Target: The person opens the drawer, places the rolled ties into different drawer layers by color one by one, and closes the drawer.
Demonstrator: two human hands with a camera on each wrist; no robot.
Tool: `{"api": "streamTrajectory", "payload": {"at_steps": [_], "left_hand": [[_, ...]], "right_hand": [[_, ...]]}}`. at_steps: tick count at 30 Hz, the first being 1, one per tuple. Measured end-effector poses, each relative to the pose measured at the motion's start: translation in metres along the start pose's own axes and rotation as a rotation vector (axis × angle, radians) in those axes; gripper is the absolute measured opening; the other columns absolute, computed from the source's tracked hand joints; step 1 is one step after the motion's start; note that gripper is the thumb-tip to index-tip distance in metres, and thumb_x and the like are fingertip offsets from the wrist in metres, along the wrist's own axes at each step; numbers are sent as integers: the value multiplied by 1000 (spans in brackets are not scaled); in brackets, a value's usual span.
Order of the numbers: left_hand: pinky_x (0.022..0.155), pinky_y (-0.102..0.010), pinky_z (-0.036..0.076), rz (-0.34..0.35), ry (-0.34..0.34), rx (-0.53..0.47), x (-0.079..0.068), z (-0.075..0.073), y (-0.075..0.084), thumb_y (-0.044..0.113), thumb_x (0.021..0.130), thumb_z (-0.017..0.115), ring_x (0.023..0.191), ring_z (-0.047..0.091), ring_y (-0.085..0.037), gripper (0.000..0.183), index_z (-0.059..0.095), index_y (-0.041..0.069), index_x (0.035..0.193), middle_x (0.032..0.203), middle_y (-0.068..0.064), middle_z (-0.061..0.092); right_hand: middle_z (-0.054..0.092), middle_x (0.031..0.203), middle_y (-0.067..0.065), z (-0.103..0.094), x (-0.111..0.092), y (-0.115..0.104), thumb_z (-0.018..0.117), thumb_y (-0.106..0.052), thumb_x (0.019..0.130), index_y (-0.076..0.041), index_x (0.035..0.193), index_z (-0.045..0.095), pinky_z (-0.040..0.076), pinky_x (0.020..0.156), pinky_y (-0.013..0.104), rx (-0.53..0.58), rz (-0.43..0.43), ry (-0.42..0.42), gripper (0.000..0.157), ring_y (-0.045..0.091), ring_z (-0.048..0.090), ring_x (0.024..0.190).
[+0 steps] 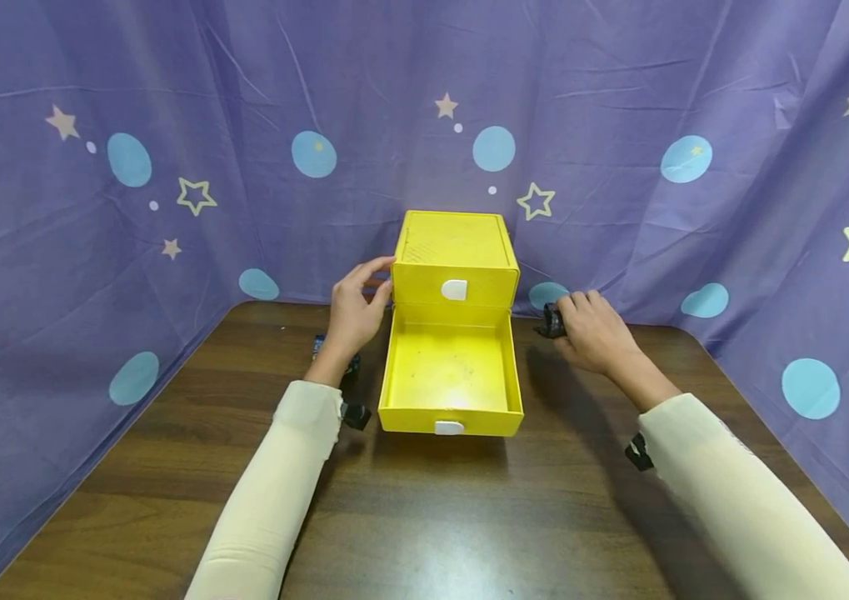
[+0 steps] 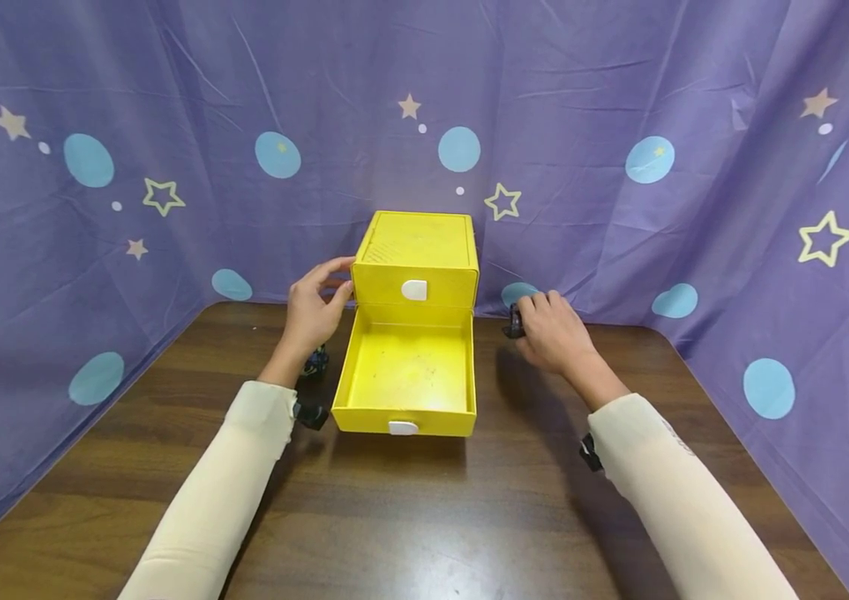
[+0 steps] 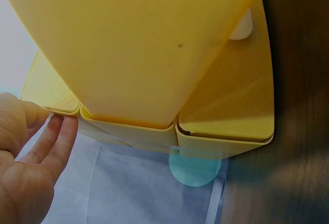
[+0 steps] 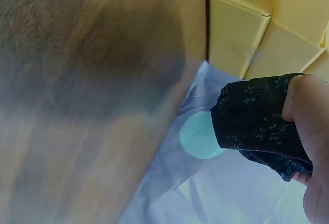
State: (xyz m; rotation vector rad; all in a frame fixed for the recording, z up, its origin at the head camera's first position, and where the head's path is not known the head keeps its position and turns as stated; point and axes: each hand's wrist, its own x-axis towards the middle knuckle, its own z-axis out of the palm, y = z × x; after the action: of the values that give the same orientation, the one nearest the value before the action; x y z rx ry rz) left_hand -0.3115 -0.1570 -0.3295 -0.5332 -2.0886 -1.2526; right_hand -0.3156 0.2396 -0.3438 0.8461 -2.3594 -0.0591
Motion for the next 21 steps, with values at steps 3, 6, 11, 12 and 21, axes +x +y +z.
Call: {"api": "streamTrajectory", "payload": {"at_steps": [3,6,11,12,21], "left_hand": [[83,-42,62,-4,-1,0,-1,0,1,7,102,64,104,69,-25,37,66,18,137,128,-6,66],[83,-43,62,-5,-3,-6,-1,0,2,7,102,63,106,68,-29,37,66,17,138,129,-7,66],[83,-43,62,-13,-2,-3,0,-1,3,7,102,63,106,68,-29,38,66,17,138,129,-7,66],[83,-42,62,-14,0,0,0,-1,3,7,102,63,105,68,-27,38,66,17,138,129,-6,66],[82,-41,62,-4,-3,12,-1,-1,3,8,102,63,106,68,-24,38,66,18,138,130,-5,66]], "right_hand": [[58,87,23,-6,1,-4,75,-15,74,5,98,54,48,73,55,-15,-24,18,37,44,54,79],[56,85,21,-12,2,-8,75,-15,73,4,96,54,47,70,53,-23,-41,30,37,42,52,76],[57,85,21,-24,4,-15,76,-15,73,5,97,55,47,68,52,-31,-72,56,37,41,51,76],[58,87,22,-26,4,-17,76,-16,74,5,98,56,47,69,52,-31,-79,63,38,41,51,76],[63,100,25,-41,0,-33,78,-18,72,7,108,60,48,75,52,-14,-164,141,47,41,52,80]]}}
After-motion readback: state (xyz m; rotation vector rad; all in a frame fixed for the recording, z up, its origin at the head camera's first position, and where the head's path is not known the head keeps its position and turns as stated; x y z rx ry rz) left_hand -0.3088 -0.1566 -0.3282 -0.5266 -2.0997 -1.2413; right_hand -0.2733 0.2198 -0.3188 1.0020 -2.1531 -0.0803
